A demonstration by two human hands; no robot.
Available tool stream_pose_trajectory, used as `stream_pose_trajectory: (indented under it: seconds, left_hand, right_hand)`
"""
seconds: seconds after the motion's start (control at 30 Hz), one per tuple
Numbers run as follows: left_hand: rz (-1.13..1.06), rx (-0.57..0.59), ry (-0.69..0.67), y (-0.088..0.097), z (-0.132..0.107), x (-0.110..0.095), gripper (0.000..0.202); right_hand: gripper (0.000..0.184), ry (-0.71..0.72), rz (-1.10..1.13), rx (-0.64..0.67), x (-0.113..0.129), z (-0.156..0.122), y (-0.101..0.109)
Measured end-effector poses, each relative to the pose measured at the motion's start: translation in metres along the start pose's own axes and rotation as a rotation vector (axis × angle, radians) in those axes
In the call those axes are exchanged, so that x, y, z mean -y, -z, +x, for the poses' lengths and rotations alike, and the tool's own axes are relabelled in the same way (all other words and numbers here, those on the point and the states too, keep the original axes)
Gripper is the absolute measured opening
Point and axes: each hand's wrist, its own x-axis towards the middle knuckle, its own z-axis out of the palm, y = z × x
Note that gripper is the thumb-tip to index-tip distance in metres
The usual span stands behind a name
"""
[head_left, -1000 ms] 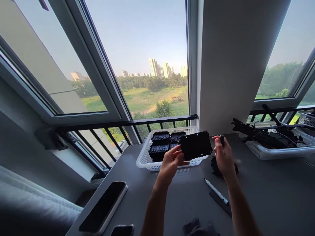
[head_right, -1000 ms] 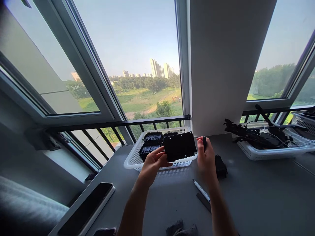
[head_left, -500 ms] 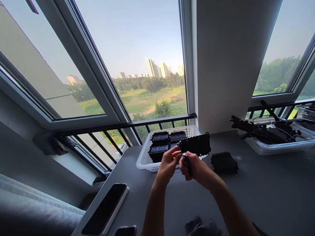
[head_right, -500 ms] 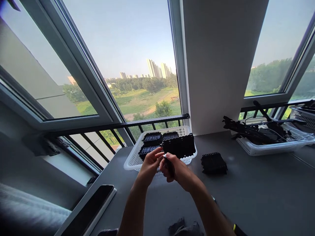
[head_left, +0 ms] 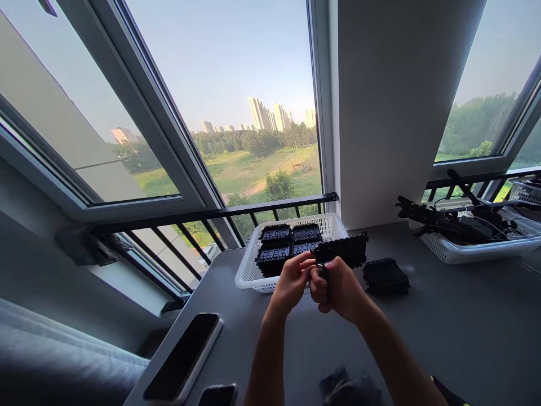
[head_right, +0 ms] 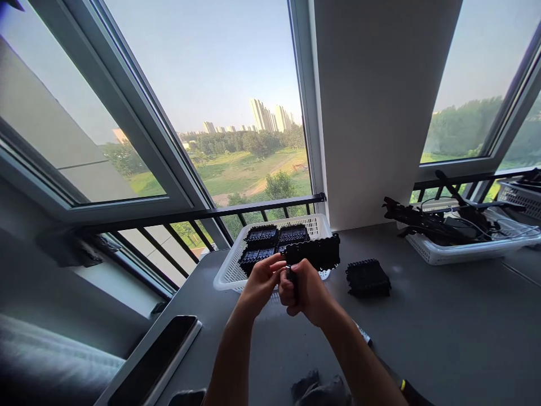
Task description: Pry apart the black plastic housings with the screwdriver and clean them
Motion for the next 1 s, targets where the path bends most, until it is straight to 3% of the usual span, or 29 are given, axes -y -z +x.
stream_pose_trajectory:
  seconds: [0.23,0.53,1.0]
  left_hand:
    - [0.016,0.043,-0.040,0.001,0.001,0.004,0.043]
    - [0.028,0.025,0.009,-0.005,0.000,-0.006,0.036]
    - [-0.017,0.102,0.044,-0.007,-0.003,-0.017,0.040]
  right_hand:
    - [0.024,-0.022,0.037,0.013,0.003,0.001,0.001]
    - [0.023,-0.018,0.069,0.020,0.005,-0.002,0.003]
    - [0.024,0.003,0.135,-0.018,0.015,-0.008,0.013]
